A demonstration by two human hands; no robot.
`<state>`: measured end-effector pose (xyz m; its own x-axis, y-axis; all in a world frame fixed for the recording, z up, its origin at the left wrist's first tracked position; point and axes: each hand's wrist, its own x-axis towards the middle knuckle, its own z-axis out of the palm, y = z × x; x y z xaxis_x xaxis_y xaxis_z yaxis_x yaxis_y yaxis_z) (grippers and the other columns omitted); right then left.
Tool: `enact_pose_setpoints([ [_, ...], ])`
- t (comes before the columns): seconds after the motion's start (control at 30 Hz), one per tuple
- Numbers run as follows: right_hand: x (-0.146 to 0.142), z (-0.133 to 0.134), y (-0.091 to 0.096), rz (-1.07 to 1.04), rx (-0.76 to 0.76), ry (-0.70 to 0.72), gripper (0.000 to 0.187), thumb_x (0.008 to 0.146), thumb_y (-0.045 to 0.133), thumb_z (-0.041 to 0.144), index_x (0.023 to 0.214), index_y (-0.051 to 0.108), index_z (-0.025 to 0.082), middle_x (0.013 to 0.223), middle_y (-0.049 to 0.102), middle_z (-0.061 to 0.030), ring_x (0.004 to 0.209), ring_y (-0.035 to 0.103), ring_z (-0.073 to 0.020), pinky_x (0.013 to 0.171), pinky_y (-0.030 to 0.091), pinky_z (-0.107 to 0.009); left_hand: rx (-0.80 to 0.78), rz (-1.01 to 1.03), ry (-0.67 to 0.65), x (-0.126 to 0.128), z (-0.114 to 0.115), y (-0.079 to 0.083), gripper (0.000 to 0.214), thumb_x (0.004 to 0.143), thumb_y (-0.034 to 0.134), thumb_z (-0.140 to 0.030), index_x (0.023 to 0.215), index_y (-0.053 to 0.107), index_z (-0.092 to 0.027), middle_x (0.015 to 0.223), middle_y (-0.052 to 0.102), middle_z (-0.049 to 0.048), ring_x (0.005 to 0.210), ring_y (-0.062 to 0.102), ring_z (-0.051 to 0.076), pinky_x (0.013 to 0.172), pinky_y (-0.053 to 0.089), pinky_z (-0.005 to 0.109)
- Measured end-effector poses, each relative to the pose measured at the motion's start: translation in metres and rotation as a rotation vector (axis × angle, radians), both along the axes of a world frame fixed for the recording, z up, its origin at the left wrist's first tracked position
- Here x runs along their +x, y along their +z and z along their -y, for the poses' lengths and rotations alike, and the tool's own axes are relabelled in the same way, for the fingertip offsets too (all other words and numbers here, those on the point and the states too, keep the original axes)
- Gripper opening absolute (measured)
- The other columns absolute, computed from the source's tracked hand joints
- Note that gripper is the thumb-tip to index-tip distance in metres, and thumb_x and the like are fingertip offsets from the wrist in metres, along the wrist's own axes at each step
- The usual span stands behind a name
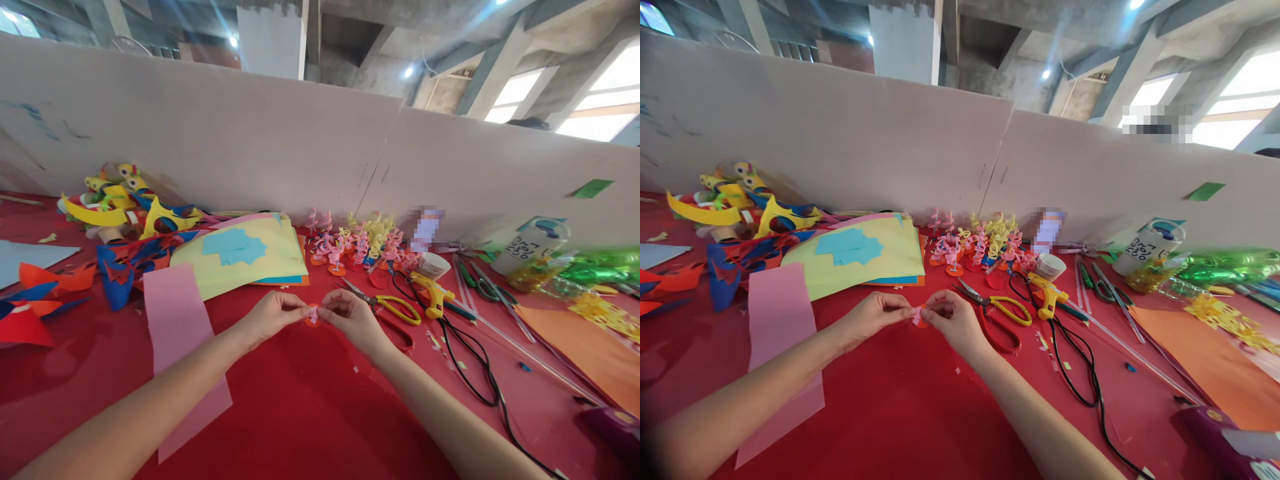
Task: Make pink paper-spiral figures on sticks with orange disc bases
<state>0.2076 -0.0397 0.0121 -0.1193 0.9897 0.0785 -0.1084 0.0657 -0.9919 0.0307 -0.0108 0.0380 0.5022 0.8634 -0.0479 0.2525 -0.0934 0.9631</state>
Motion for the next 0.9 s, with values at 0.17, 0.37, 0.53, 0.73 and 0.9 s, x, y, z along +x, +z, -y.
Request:
enact_pose_setpoints([
  [0.17,-0.001,0.002,0.0,0.049,0.001,-0.049,0.022,0.063,0.073,0.034,0.071,0.06,0.018,0.065,0.067,-0.0014,0.062,0.064,-0.0149,0.062,0.049,-0.027,-0.018,-0.043,0.038,0.002,0.0,-0.001,0.023,0.069,0.066,-0.039,0.069,0.074,-0.018,0.075,0.073,0.0056,0.073,0.06,0.019,0.069,0.041,0.026],
  [0.37,-0.001,0.002,0.001,0.112,0.016,-0.039,0.018,0.067,0.069,0.033,0.072,0.061,0.018,0.068,0.067,-0.0028,0.065,0.064,-0.0165,0.063,0.051,-0.028,-0.112,0.054,0.088,0.004,0.002,-0.004,0.019,0.064,0.069,-0.035,0.064,0.074,-0.017,0.066,0.071,0.0047,0.069,0.059,0.017,0.07,0.04,0.027],
  [0.53,-0.001,0.007,0.006,0.376,0.395,-0.064,0.013,0.077,0.059,0.022,0.089,0.065,0.021,0.089,0.064,-0.0048,0.083,0.061,-0.017,0.075,0.05,-0.031,-0.311,0.25,0.167,0.005,0.006,0.0,0.017,0.058,0.074,-0.034,0.061,0.073,-0.017,0.065,0.068,0.0038,0.066,0.055,0.014,0.069,0.041,0.026],
  [0.73,0.001,0.013,0.011,0.589,0.693,-0.185,0.011,0.08,0.06,0.021,0.087,0.067,0.025,0.087,0.057,-0.0043,0.082,0.057,-0.0175,0.074,0.049,-0.031,-0.417,0.38,0.143,0.007,0.01,0.005,0.019,0.055,0.077,-0.035,0.06,0.073,-0.017,0.061,0.062,0.0018,0.064,0.049,0.012,0.068,0.039,0.026],
  [0.9,-0.001,0.016,0.015,0.531,0.668,-0.19,0.006,0.081,0.058,0.021,0.082,0.063,0.025,0.082,0.059,-0.004,0.078,0.056,-0.0181,0.072,0.048,-0.033,-0.399,0.413,0.097,0.009,0.013,0.004,0.018,0.06,0.076,-0.034,0.057,0.071,-0.017,0.058,0.056,-0.0002,0.063,0.045,0.011,0.066,0.038,0.025],
])
